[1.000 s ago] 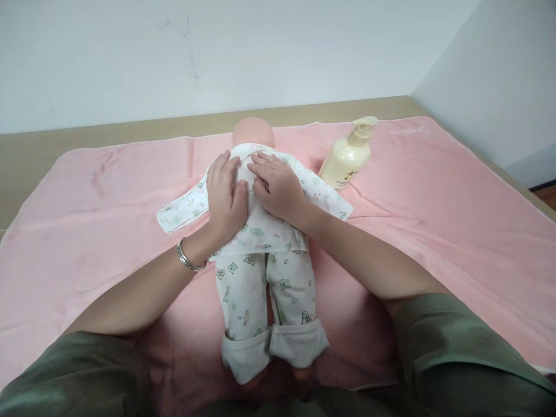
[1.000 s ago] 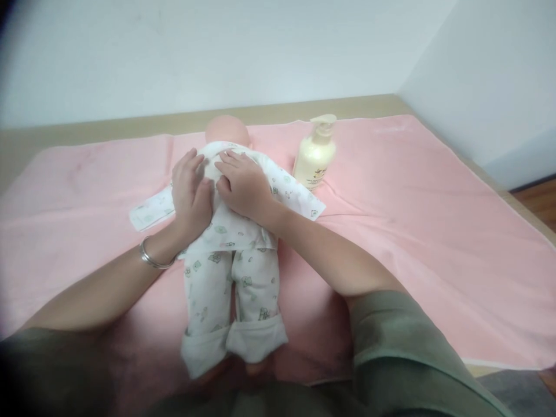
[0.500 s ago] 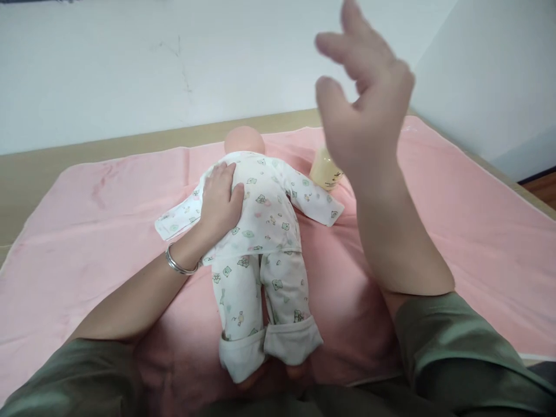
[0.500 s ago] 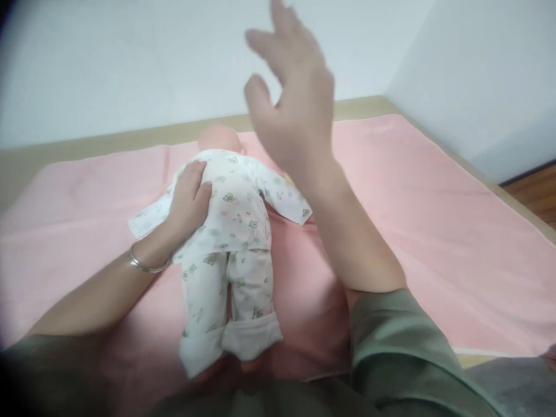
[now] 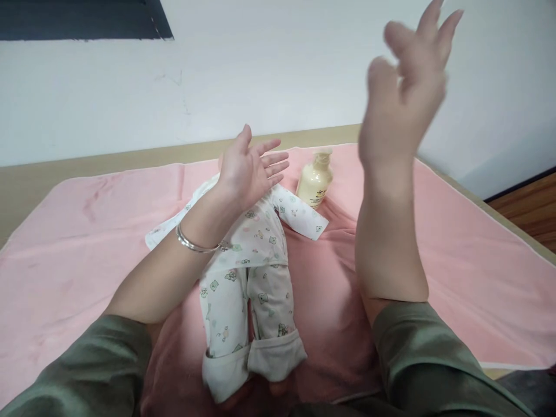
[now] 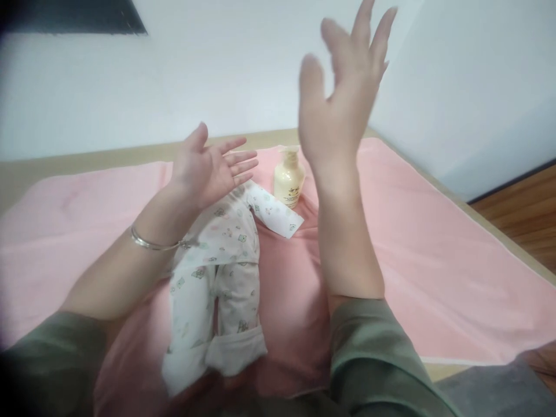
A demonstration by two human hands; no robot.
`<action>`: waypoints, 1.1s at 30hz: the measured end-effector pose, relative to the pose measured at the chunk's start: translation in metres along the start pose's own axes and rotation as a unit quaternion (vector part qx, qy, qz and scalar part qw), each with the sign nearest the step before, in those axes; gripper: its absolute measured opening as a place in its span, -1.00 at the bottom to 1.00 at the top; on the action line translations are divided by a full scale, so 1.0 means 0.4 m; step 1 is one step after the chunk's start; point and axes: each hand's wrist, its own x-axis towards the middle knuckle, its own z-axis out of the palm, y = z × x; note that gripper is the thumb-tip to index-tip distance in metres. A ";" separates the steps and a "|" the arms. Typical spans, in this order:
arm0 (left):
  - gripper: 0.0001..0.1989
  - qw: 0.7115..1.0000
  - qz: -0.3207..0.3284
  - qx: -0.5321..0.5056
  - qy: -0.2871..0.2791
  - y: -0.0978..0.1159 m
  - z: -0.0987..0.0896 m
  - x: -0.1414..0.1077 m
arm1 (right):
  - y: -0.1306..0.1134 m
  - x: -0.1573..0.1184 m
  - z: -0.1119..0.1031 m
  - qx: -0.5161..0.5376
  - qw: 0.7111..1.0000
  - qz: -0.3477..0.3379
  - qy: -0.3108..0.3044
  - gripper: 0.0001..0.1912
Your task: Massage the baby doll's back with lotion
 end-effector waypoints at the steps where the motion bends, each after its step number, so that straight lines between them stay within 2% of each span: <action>1: -0.31 0.997 -0.025 -0.080 -0.001 0.010 0.017 0.009 | -0.004 -0.011 0.021 -0.075 0.997 0.008 0.033 -0.52; 2: -0.31 0.988 -0.043 -0.149 0.002 0.016 0.033 0.016 | -0.008 -0.022 0.043 -0.128 0.992 0.011 0.021 -0.53; 5: -0.34 0.953 -0.071 -0.295 0.018 0.019 0.068 0.031 | -0.015 -0.054 0.105 -0.207 0.967 0.028 -0.146 -0.48; 8: -0.38 0.933 -0.076 -0.351 0.031 0.010 0.085 0.042 | -0.006 -0.071 0.149 -0.255 0.918 0.044 -0.302 -0.45; 10: -0.40 0.927 -0.095 -0.362 0.035 0.006 0.087 0.048 | 0.002 -0.074 0.163 -0.280 0.890 0.054 -0.355 -0.46; 14: -0.42 0.917 -0.124 -0.380 0.008 0.001 0.082 0.057 | 0.007 -0.069 0.168 -0.307 0.872 0.081 -0.373 -0.51; 18: -0.41 0.911 -0.145 -0.385 0.004 -0.012 0.077 0.066 | 0.010 -0.063 0.171 -0.318 0.869 0.098 -0.367 -0.55; 22: -0.39 0.928 -0.171 -0.330 -0.008 -0.023 0.055 0.045 | 0.017 -0.058 0.171 -0.307 0.871 0.118 -0.366 -0.55; 27: -0.32 0.949 -0.195 -0.245 -0.036 -0.006 -0.005 -0.048 | 0.016 -0.055 0.171 -0.291 0.878 0.120 -0.361 -0.53; 30: -0.33 0.952 -0.176 -0.245 -0.049 0.025 -0.031 -0.120 | 0.010 -0.057 0.180 -0.303 0.876 0.128 -0.352 -0.51; 33: -0.38 0.948 -0.137 -0.276 -0.074 0.079 -0.058 -0.191 | 0.005 -0.055 0.189 -0.307 0.874 0.149 -0.346 -0.52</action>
